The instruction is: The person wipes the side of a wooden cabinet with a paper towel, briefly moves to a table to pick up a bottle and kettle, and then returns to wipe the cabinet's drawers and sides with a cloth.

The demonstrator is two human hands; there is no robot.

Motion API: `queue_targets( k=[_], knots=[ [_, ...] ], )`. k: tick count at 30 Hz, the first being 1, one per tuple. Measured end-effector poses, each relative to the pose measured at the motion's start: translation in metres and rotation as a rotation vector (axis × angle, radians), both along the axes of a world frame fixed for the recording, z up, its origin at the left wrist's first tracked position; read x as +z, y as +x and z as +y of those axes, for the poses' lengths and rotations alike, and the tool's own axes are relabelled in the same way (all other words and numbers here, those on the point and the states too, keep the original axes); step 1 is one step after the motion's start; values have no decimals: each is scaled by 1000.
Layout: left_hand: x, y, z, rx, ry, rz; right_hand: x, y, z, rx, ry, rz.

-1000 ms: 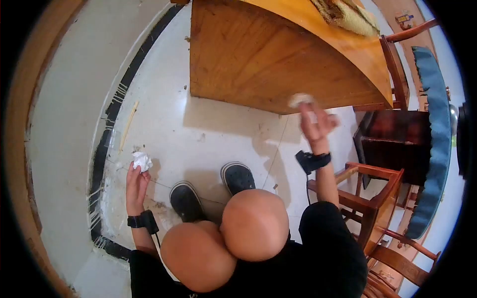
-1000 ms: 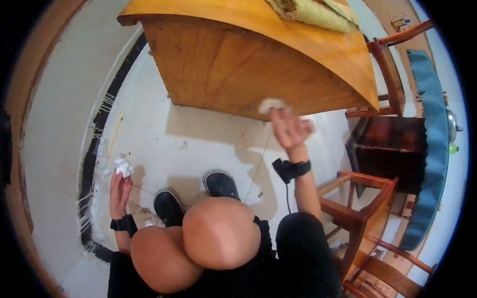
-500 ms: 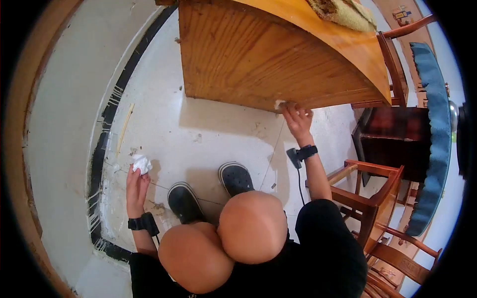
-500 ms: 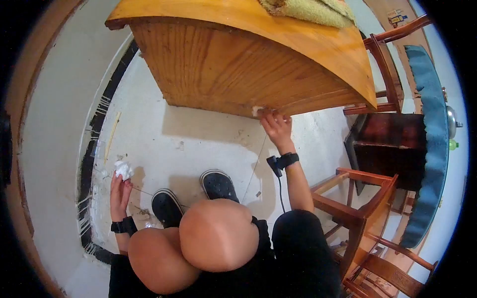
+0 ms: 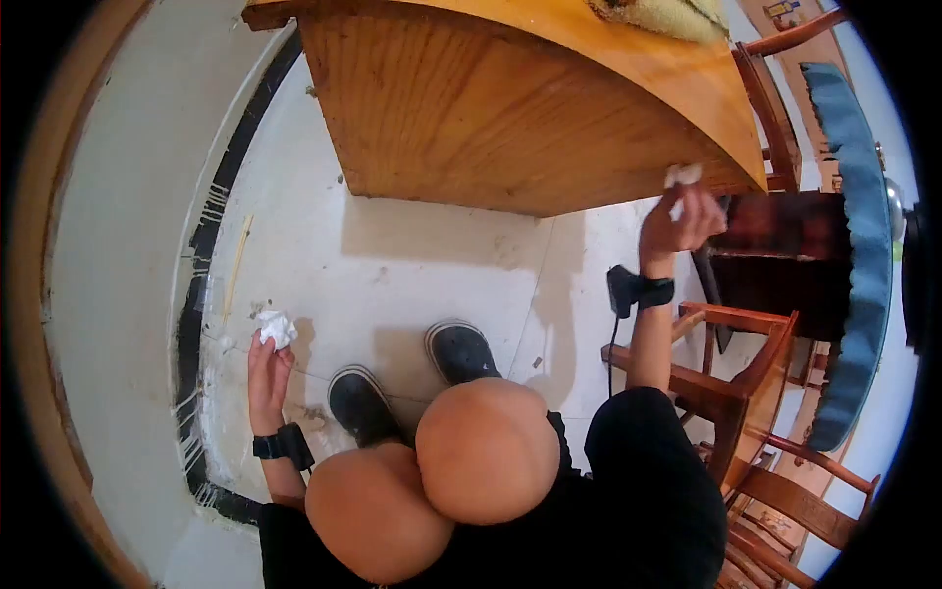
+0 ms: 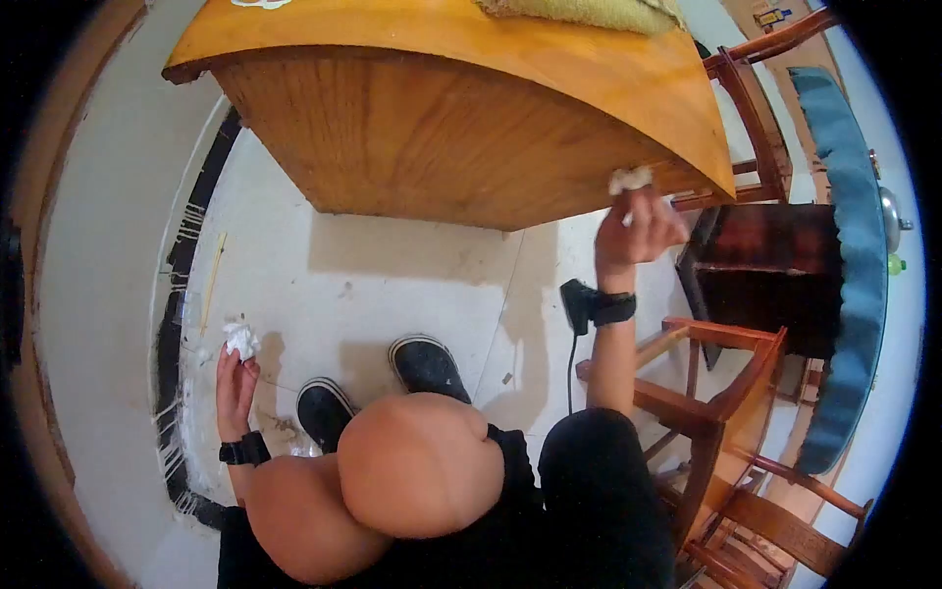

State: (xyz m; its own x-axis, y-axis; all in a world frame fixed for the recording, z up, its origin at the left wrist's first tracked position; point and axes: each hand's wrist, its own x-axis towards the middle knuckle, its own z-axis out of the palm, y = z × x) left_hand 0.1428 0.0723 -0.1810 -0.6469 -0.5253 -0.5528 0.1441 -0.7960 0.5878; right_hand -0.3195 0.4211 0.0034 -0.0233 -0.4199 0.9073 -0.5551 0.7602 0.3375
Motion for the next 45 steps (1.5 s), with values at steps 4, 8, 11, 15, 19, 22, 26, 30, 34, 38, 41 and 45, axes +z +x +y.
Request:
queue_targets(
  k=[4,8,11,15,19,22,26,30,34,38,41,45],
  knots=[
    [13,-6,4,37,-9,-29,-89,-1,8,78,177,-115],
    [15,-7,2,18,-53,-6,-151,7,10,186,494,-292],
    [14,-2,-3,25,-45,-39,-147,24,10,143,623,-376],
    [19,-1,-2,57,-53,-80,-91,28,15,146,264,-163],
    [13,0,-3,44,-37,-37,-2,25,4,-140,-63,-23],
    [10,-4,-1,16,-29,-28,-6,14,0,-115,-72,-45],
    [10,-9,-1,5,-31,-33,-66,20,-11,-31,185,-101],
    [15,-8,-4,14,-27,-42,-95,36,-17,60,451,-182],
    [8,5,-8,25,-32,0,-59,38,-10,-33,204,-43],
    [6,9,-7,63,-27,-32,6,41,-27,-149,-192,-137],
    [10,4,-4,43,-27,-43,1,36,-41,-103,-315,-127],
    [17,1,-3,1,-46,6,1,47,-71,-40,-344,-168]
  ],
)
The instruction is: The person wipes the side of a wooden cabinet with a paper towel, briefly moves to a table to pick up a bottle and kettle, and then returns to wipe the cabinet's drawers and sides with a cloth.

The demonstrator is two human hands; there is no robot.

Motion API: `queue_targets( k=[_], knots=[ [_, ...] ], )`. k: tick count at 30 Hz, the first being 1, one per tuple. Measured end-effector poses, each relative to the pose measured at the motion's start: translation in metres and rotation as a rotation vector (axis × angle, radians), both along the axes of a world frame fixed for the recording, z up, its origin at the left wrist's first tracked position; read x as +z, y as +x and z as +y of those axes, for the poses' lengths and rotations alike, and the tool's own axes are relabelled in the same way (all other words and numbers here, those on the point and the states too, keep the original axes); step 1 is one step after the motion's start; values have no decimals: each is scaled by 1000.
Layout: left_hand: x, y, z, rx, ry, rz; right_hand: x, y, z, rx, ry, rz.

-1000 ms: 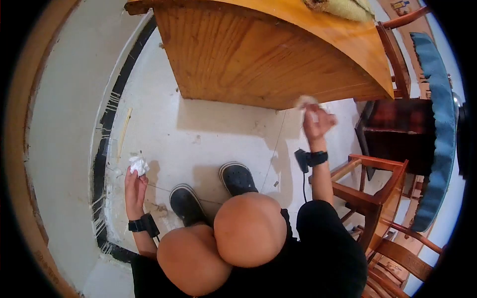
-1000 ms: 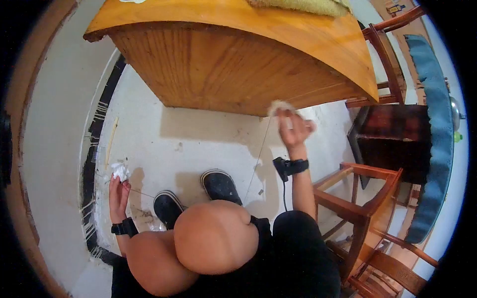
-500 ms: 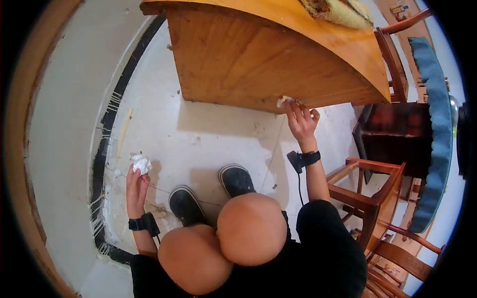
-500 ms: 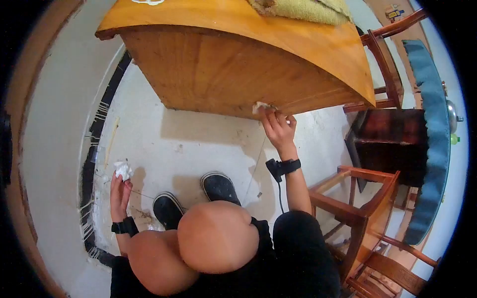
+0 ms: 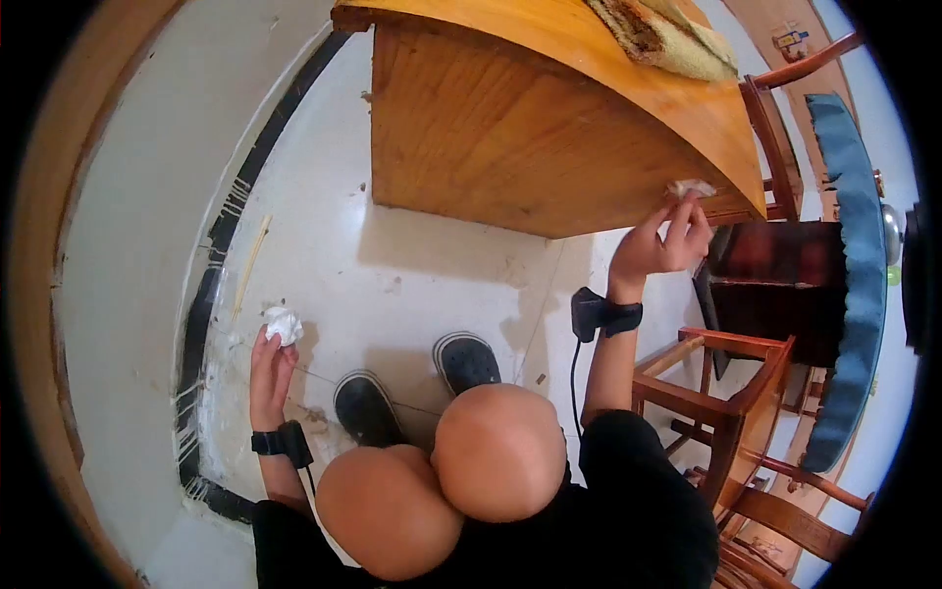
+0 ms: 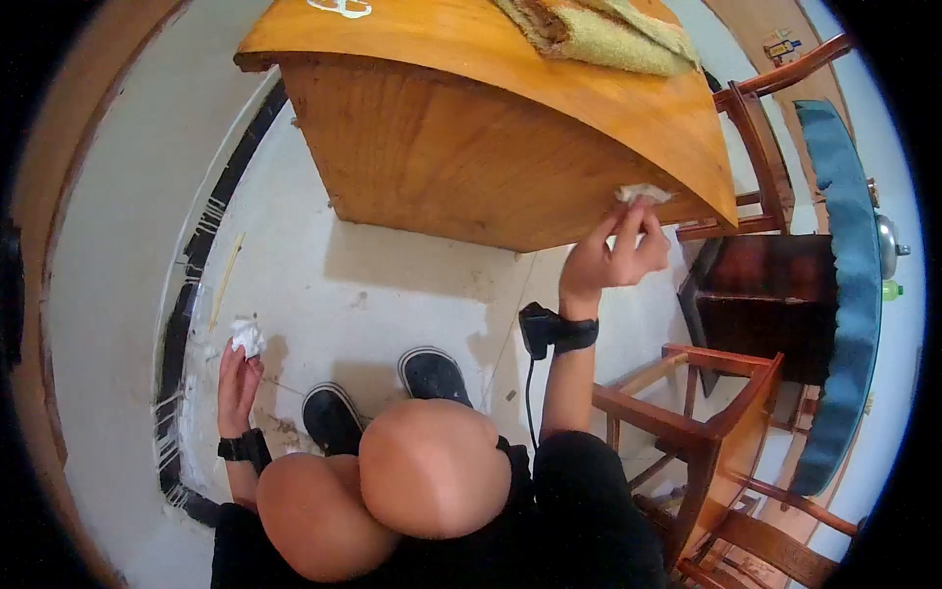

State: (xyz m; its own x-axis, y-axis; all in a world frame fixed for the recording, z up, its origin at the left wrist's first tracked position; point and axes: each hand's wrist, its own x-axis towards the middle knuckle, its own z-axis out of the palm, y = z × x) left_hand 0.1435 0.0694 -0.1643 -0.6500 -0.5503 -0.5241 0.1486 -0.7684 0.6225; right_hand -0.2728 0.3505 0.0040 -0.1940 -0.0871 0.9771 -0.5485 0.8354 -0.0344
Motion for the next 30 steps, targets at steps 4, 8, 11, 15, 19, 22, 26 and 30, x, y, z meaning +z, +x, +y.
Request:
queue_targets(
  k=[4,8,11,15,19,22,26,30],
  knots=[
    [-4,4,-2,2,-16,3,14,18,-42,171,101,-9],
    [-2,8,-4,35,-6,-41,28,30,-89,332,253,47],
    [-5,13,-4,53,17,-27,27,38,-120,410,344,95],
    [-7,19,-3,78,19,-20,10,49,-133,520,628,60],
    [-7,24,-4,76,23,6,14,43,-104,453,547,93],
    [-6,23,-4,61,15,13,34,32,-70,251,336,76],
    [-15,20,-7,27,22,47,39,20,-29,21,284,76],
    [-15,12,-6,-5,18,59,33,21,-45,91,274,74]
  ],
)
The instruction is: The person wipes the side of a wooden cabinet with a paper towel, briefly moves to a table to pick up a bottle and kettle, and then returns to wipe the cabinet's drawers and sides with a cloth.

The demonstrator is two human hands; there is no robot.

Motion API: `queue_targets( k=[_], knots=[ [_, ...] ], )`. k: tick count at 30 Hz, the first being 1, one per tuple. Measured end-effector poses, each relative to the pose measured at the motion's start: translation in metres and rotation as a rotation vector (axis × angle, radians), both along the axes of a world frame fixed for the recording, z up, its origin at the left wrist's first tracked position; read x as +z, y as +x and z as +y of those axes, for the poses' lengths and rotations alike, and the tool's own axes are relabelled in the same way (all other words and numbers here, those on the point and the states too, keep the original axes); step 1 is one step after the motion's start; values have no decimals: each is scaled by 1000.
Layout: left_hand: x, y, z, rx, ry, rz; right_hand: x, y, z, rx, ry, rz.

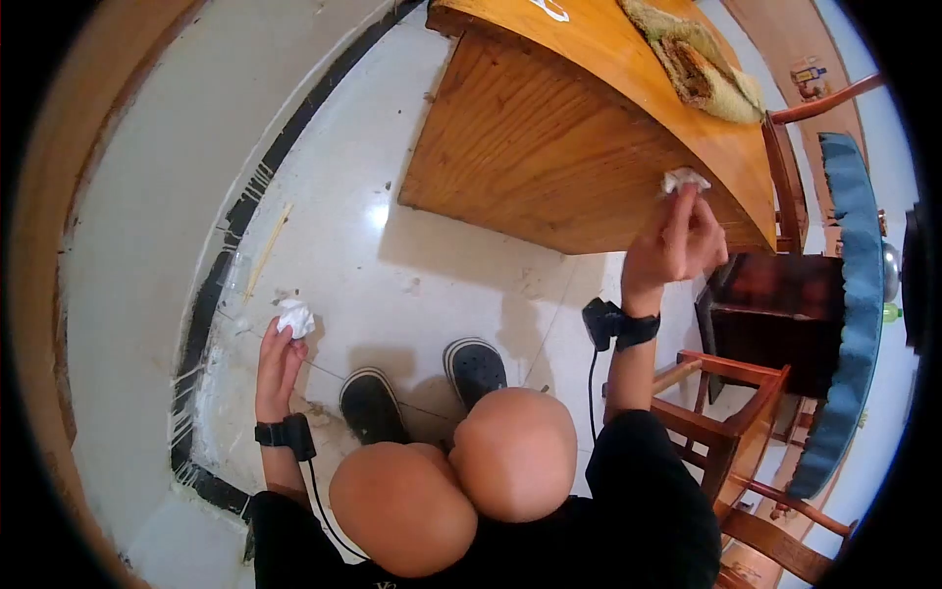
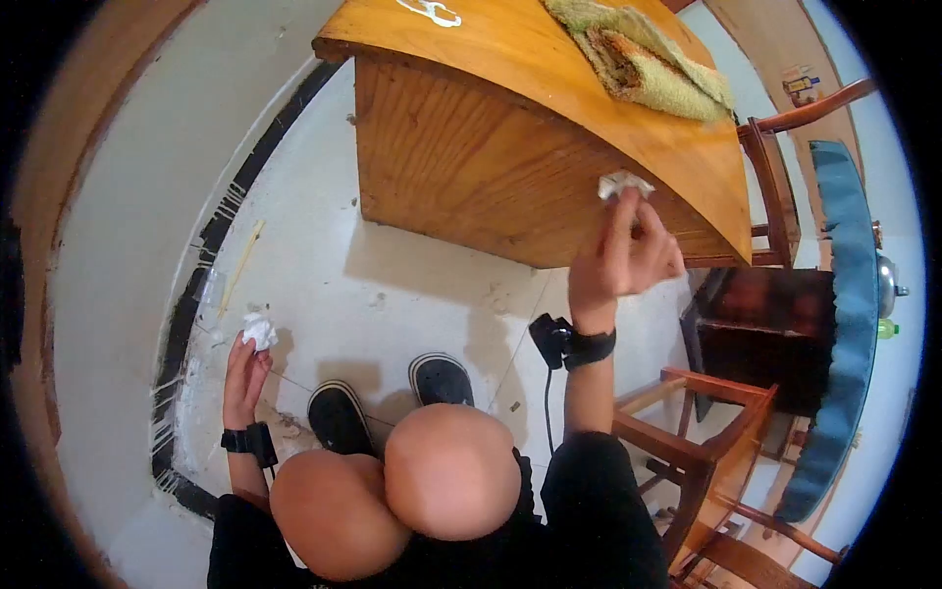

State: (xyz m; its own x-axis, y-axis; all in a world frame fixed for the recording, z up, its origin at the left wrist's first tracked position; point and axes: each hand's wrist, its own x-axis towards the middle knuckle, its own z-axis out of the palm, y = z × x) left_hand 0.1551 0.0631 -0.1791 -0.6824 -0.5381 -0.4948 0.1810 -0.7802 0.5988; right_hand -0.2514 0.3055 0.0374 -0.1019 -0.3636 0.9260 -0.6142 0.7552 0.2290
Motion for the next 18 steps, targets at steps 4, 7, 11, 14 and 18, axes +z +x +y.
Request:
queue_targets(
  k=[4,7,11,14,18],
  knots=[
    [1,-5,-1,11,6,-5,10,11,-42,99,63,36],
    [-4,1,-2,23,27,18,15,17,-68,174,37,51],
    [-8,12,-1,70,29,-34,13,18,-94,220,50,139],
    [-5,16,0,79,27,-41,12,17,-114,291,55,169],
    [-5,18,0,69,32,-32,11,32,-143,393,115,147]
  ],
)
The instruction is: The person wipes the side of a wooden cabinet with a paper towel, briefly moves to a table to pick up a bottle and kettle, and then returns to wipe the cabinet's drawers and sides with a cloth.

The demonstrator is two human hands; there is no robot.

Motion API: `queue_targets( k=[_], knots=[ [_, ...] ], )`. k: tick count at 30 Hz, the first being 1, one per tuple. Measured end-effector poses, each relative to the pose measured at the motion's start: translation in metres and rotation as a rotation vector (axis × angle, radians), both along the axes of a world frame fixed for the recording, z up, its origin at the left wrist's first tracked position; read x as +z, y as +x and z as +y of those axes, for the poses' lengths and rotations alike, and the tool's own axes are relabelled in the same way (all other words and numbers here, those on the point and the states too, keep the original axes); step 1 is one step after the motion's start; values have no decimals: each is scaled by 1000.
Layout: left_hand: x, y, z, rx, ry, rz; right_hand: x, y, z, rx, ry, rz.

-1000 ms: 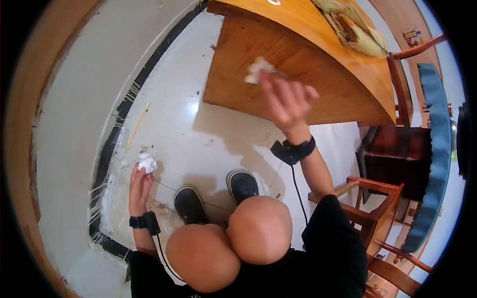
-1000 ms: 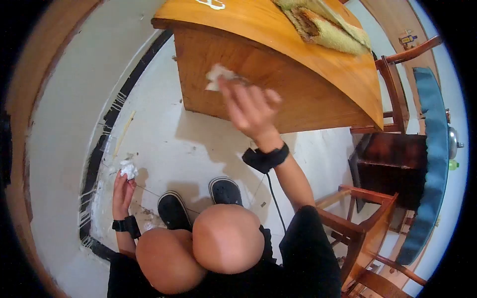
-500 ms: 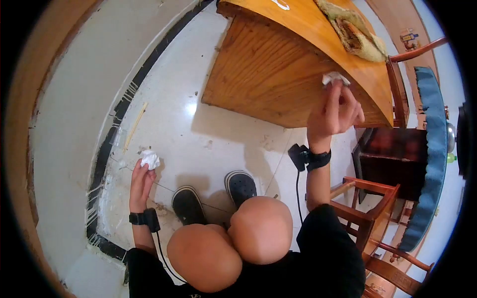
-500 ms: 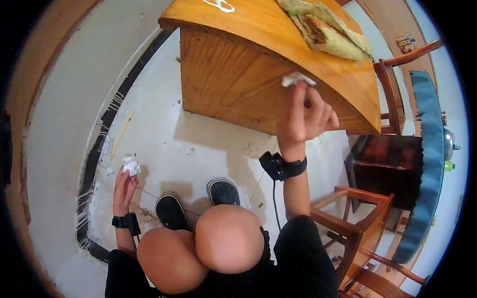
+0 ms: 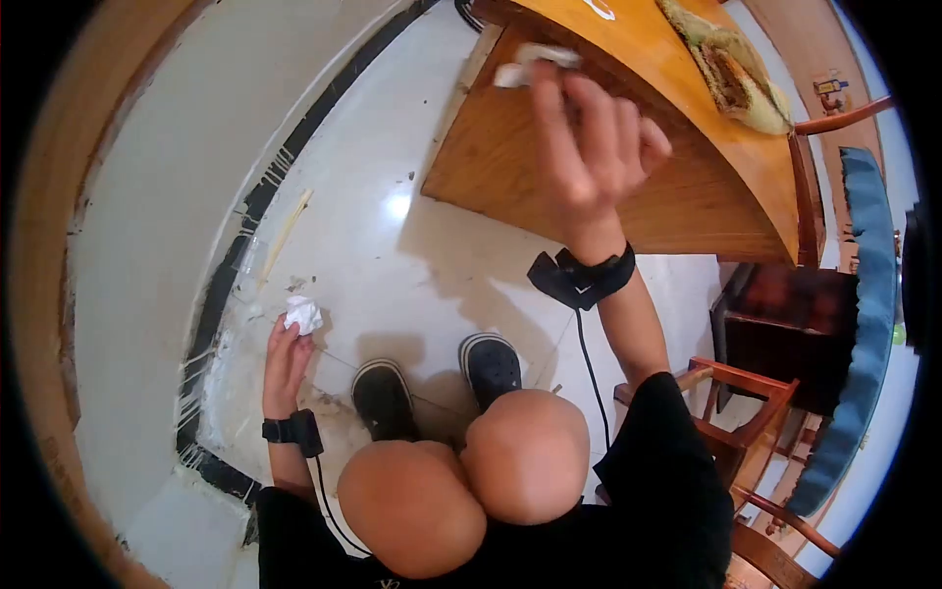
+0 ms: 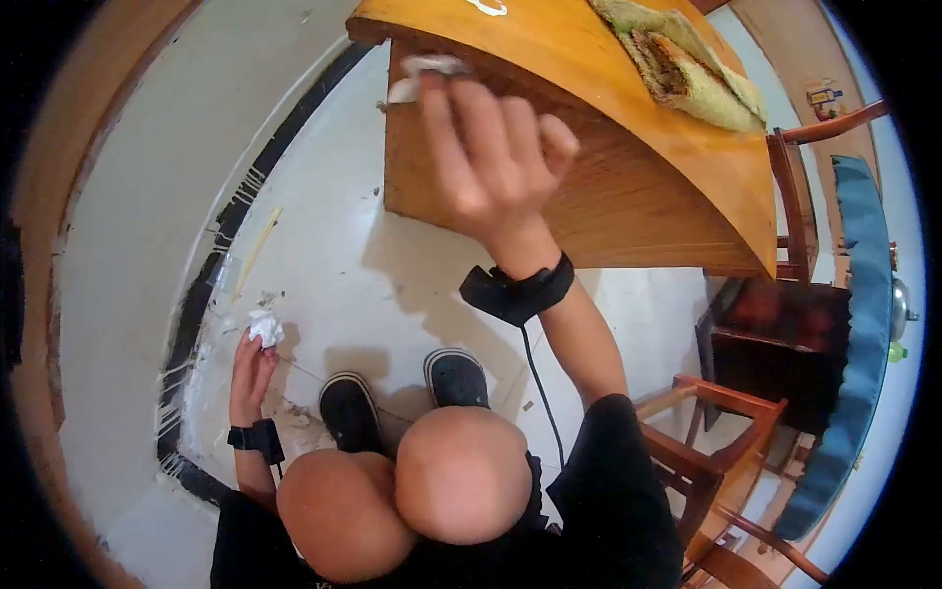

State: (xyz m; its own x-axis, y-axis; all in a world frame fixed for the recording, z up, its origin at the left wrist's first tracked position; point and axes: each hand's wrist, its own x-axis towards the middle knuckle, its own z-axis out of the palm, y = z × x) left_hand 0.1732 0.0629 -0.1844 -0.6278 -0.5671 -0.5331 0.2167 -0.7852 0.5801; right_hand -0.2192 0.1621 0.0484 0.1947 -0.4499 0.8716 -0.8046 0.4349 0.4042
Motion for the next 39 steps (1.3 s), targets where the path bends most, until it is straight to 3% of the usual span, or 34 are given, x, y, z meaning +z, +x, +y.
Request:
queue_targets(
  k=[6,16,26,30,34,39],
  knots=[
    [-5,0,0,2,-19,-13,-18,7,-4,192,172,-10],
    [0,-6,3,2,7,5,11,1,3,4,63,1],
    [-14,7,5,20,11,18,-63,14,9,64,590,-102],
    [4,-2,10,85,35,-80,-28,20,0,65,362,-51],
    [-7,-2,4,11,36,35,-2,21,-14,-27,222,-59],
    [-2,-10,6,28,51,15,-44,32,-14,-136,347,-50]
  ],
)
